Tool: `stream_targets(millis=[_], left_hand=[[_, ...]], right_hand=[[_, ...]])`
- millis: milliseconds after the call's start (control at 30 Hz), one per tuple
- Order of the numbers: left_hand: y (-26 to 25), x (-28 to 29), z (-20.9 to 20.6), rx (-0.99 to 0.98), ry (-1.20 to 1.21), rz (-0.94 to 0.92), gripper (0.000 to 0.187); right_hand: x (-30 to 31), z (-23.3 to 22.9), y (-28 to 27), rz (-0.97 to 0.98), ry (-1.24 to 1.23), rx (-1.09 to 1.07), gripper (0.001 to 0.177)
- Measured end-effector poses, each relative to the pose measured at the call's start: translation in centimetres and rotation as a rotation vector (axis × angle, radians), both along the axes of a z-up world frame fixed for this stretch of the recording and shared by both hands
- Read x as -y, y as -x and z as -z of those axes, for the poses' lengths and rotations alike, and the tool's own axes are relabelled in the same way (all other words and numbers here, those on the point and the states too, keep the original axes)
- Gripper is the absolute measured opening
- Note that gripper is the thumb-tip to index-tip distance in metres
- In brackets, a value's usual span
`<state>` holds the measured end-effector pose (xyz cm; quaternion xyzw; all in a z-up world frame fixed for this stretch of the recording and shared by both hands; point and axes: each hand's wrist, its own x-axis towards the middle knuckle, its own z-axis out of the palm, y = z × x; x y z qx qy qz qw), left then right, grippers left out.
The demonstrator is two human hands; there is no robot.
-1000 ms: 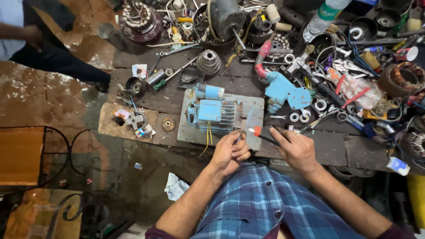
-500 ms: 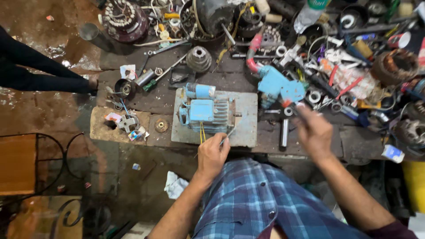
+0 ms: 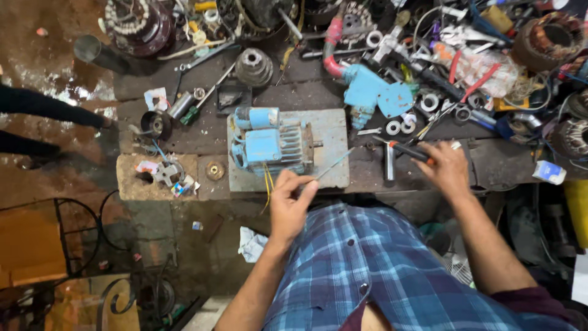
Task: The person uses a screwdriver and hammer to work on a blue electric motor placed on a workbench. They repeatedly tap the screwdriver and adjust the motor's position while handling small parts.
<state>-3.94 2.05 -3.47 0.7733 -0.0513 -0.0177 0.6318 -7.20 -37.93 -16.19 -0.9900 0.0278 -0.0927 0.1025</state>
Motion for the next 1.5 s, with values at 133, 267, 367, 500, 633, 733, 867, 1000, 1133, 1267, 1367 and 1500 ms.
stream_targets(millis=[133,267,367,500,633,733,867,1000,1133,1267,1367,1500], left_hand=[[0.6,2.2,2.6,-0.232,0.202,0.168,0.018],[0.1,3.5,5.2,-0.272,0.244,0.244,0.02],[-0.1,4.3,6.9,-0.37,0.381,0.285,0.017],[-0.3,4.8,8.2,-0.437,0.53,0.292,0.014],[0.4,3.6,8.9,-0.503,0.555,0.304,0.02],[0.4,2.3,9.5,-0.591,0.597,0.249,0.026],[0.9,0.4,10.9,-0.758,0.659,0.181,0.03],[1.2,-1.5,12.8,-0.771,0.611,0.131,0.03],[1.8,-4.6,15.1,-0.795,0.493,0.042,0.027],[1.5,-9.2,17.3,-0.757,0.422,-0.059,0.02],[-0.4,-12.7,18.5,-0.547,0.361,-0.144,0.018],[-3.8,-17.1,19.1,-0.429,0.491,-0.36,0.019]], right_hand=[[0.2,0.4,-1.3,0.098,0.074,-0.01,0.026],[-3.5,-2.2,-3.1,0.052,-0.056,0.229,0.04],[-9.0,-3.9,-1.5,-0.005,-0.918,-0.189,0.036],[-13.9,-4.9,1.0,-0.06,-1.281,-0.484,0.027],[-13.9,-4.2,2.0,0.045,-1.254,-0.448,0.021],[-12.6,-3.4,2.1,0.068,-1.214,-0.343,0.02],[-12.8,-2.3,2.7,0.161,-1.292,-0.313,0.017],[-14.0,-1.4,2.2,0.224,-1.354,-0.138,0.013],[-15.2,-0.2,2.0,0.279,-1.338,0.004,0.012],[-15.6,1.1,2.6,0.302,-1.298,0.028,0.012],[-15.7,1.7,2.5,0.336,-1.321,0.084,0.012],[-16.5,2.5,3.8,0.404,-1.361,0.126,0.01]])
